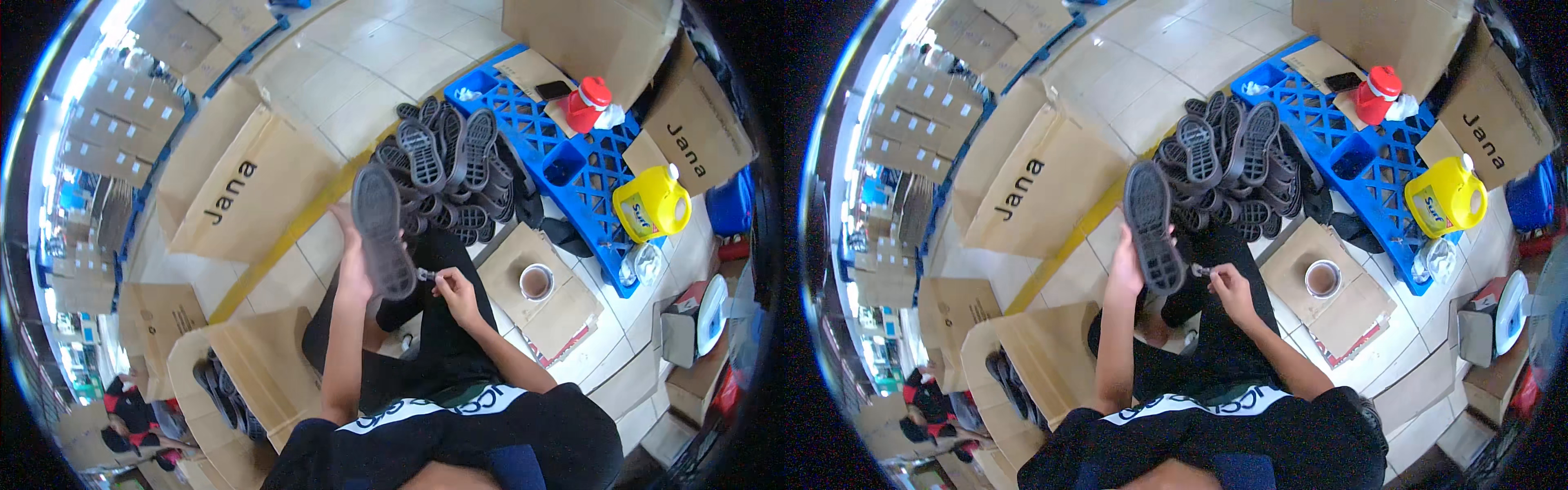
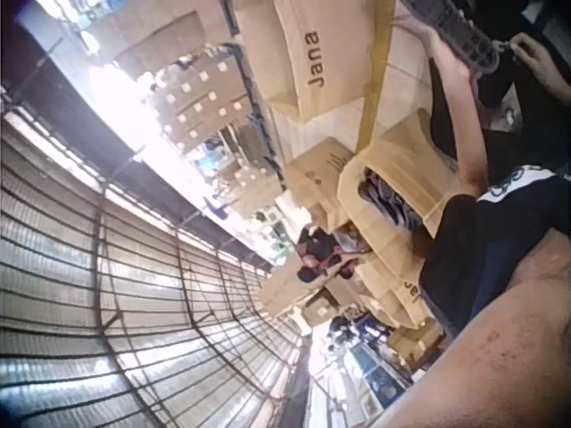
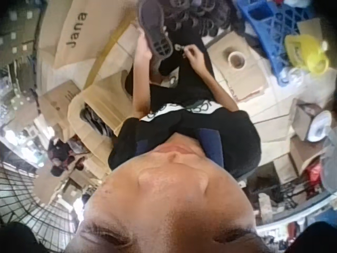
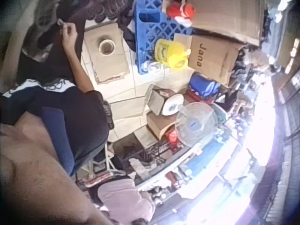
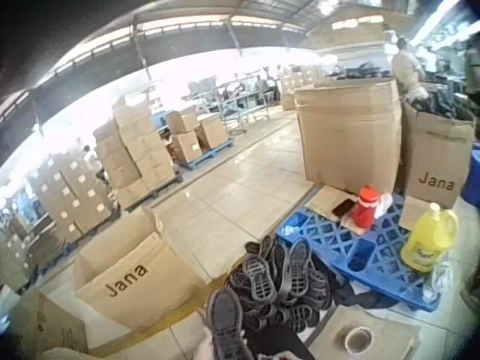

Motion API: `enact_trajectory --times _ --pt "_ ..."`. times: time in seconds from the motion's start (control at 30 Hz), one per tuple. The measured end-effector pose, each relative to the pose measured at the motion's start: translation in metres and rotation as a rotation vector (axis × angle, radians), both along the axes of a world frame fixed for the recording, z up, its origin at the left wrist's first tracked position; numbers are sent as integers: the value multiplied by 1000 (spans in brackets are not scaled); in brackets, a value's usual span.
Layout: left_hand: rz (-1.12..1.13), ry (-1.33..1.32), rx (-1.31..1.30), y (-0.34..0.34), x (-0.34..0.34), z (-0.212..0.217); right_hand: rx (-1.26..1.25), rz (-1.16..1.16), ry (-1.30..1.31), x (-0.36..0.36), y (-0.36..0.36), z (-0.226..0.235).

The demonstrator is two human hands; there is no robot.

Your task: The person dips a small tool into a cup of liquid and applies it to shoe soles, handling the soles by hand and placing them into cardboard boxes.

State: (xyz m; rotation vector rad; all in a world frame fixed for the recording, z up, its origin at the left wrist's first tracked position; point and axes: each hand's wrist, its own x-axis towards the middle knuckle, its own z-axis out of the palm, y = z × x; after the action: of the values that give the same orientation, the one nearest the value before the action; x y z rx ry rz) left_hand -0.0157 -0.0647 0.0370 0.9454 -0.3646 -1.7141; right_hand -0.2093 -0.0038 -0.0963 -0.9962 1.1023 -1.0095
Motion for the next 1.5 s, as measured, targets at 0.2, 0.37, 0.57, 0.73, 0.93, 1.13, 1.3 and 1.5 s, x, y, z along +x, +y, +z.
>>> enact_trajectory --times 0.2,0.37,0.57,0.73,0.93,1.13,1.3,1.5 --pt "-238 5 -92 -154 -41 6 -24 15 -6 0 3 -1" --pt "-273 -66 106 -212 -80 -17 70 -34 -138 -8 -1 -2" --pt "-263 -181 86 -180 -67 -33 87 -49 -227 -9 -3 -9" --pt "-249 -312 -238 -77 -20 -5 107 -73 -270 -9 -6 -11" --pt "187 -919 -27 148 108 6 136 -49 -298 10 -4 -8" --pt "872 -1067 203 334 223 117 82 -19 -149 6 -2 -16" --pt "839 -1774 667 555 371 16 42 68 -73 -2 -4 -39" --pt "452 -919 1451 690 298 -160 45 66 -38 3 3 -32"
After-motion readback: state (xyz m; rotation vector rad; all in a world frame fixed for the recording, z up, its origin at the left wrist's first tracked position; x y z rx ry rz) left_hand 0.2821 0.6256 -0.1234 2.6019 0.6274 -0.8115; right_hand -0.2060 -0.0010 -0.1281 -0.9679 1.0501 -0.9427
